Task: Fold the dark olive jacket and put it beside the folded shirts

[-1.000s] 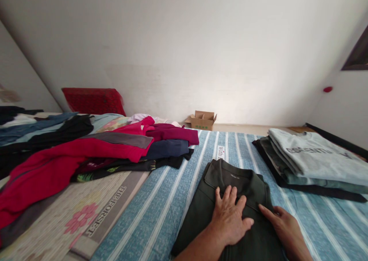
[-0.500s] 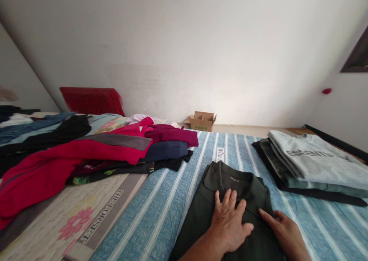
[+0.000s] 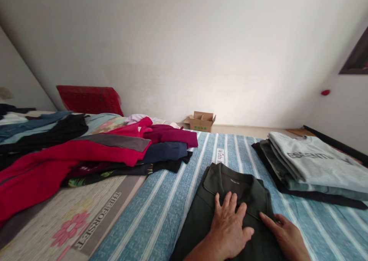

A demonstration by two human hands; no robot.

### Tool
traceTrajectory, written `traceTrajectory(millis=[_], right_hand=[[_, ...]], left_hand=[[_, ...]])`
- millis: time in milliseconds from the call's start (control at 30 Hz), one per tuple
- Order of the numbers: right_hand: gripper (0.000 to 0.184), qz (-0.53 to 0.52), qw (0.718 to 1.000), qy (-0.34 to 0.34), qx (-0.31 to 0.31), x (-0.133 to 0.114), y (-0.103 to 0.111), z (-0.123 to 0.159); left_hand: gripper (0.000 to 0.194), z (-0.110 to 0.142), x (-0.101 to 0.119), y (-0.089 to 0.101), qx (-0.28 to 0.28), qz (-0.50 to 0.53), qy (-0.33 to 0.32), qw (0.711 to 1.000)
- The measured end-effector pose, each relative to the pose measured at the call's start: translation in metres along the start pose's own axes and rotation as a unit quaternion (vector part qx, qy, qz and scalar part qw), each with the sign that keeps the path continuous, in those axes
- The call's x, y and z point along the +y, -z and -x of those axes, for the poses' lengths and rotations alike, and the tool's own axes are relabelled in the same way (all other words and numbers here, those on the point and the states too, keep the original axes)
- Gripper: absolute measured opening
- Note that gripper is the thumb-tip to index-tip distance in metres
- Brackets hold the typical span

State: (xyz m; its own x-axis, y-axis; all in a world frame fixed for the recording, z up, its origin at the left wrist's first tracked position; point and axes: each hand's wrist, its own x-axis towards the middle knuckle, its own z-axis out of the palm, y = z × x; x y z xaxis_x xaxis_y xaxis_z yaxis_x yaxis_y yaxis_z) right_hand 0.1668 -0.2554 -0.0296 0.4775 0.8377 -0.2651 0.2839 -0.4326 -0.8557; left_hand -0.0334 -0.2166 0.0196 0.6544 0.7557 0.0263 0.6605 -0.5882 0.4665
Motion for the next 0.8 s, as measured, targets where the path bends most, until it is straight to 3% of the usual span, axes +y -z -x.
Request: traceTrajectory(millis=[800], right_hand=[[0.046,-0.016,1.0,-0.002,-0.004,0.0006,-0.0007,-0.0002]], left_hand=[[0.062,0.0008,0.0008,0.0023,-0.006,-0.012,0.003,1.0]])
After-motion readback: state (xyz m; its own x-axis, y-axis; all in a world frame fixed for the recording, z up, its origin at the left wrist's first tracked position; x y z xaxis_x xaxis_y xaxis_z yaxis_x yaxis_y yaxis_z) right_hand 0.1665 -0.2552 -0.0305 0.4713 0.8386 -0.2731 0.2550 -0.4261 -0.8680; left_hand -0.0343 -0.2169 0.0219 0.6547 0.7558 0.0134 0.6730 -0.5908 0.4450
